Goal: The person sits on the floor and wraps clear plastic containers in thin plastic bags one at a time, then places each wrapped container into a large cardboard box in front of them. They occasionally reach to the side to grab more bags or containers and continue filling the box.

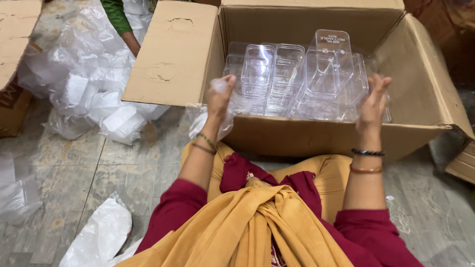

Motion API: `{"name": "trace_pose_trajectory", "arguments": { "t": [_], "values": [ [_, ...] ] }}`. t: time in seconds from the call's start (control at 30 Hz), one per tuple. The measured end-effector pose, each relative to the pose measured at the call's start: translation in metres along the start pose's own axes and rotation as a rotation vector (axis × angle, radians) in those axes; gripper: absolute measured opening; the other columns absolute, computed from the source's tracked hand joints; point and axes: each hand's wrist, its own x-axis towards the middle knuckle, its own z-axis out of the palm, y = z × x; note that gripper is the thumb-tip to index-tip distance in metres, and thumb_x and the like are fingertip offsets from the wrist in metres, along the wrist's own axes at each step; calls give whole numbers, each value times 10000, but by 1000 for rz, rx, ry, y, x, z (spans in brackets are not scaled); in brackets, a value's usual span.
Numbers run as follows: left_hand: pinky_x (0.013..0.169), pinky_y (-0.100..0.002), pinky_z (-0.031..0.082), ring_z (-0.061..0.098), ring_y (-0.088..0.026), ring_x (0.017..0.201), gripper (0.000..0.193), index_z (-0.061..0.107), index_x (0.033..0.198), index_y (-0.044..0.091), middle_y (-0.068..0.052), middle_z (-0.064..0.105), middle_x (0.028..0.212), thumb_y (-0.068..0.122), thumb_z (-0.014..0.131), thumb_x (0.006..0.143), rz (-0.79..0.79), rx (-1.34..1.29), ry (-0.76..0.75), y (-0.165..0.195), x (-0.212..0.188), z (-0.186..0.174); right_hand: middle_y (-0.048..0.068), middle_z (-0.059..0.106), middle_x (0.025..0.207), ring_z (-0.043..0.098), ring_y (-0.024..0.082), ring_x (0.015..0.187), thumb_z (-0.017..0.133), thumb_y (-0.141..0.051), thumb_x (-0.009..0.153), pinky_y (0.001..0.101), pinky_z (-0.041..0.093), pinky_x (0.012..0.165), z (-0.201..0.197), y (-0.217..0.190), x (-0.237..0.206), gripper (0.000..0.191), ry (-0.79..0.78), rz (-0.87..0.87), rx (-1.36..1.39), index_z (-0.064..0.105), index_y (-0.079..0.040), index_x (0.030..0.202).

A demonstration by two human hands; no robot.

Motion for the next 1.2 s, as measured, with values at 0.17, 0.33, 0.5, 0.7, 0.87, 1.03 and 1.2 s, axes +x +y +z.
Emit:
{"name": "trace_pose_trajectory", "arguments": {
  "t": [0.17, 0.33, 0.5, 0.7, 0.87, 1.03, 1.2],
  "values": [
    [803, -354, 627, 728, -204, 904, 488, 656, 1221, -89, -183, 722, 1155, 362, 576, 1052, -32, -334, 27, 52, -59, -13, 166, 604, 1384, 576, 227, 1294, 419, -519, 1155, 392, 454, 1201, 22, -64, -85, 621, 177, -361, -136, 531, 44, 1395],
    [1040, -374, 625, 680, -216, 1247, 632, 586, 1388, -58, -195, 669, 1367, 479, 347, 1156, 118, -182, -199, 90, -125, 23, 138, 506, 1479, 501, 224, 1393, 534, -334, 1124, 374, 402, 1214, 99, -89, -167, 531, -450, -187, 173, 406, 32, 1486],
    [960, -283, 567, 713, -150, 1082, 517, 618, 1355, -26, -136, 717, 1268, 414, 451, 1140, 274, 59, -218, 119, -172, 23, 56, 683, 1131, 634, 112, 1031, 705, -138, 1023, 264, 534, 914, 128, -92, -194, 334, -502, 171, 259, 634, 48, 1291],
    [623, -222, 485, 584, -53, 720, 284, 749, 1054, -4, 3, 677, 811, 272, 745, 985, 76, 102, -227, 132, -228, -3, -2, 731, 947, 648, 47, 794, 677, -111, 1005, 213, 558, 715, 99, -100, -232, 168, -559, 224, 304, 706, 9, 1120],
    [549, -221, 413, 493, -32, 640, 356, 619, 814, 40, 53, 561, 681, 309, 738, 1015, 79, 132, -237, 134, -254, 2, -4, 712, 929, 592, 32, 798, 676, -133, 1040, 201, 491, 681, 85, -104, -257, 145, -543, 152, 279, 712, 7, 1032],
    [565, -215, 386, 471, -20, 660, 295, 635, 898, 65, 74, 554, 744, 324, 649, 1038, -42, -187, -494, 129, -255, 4, -23, 652, 953, 561, 36, 863, 668, -173, 1073, 212, 472, 752, 86, -99, -256, 176, -523, 55, 380, 693, -17, 996],
    [586, -214, 372, 432, -21, 689, 333, 660, 916, 55, 86, 521, 761, 333, 588, 1084, -60, -109, -424, 104, -242, 10, 17, 692, 893, 610, 75, 808, 645, -221, 1029, 236, 518, 755, 102, -87, -250, 152, -619, 385, 675, 614, -93, 952]
  ]
}}
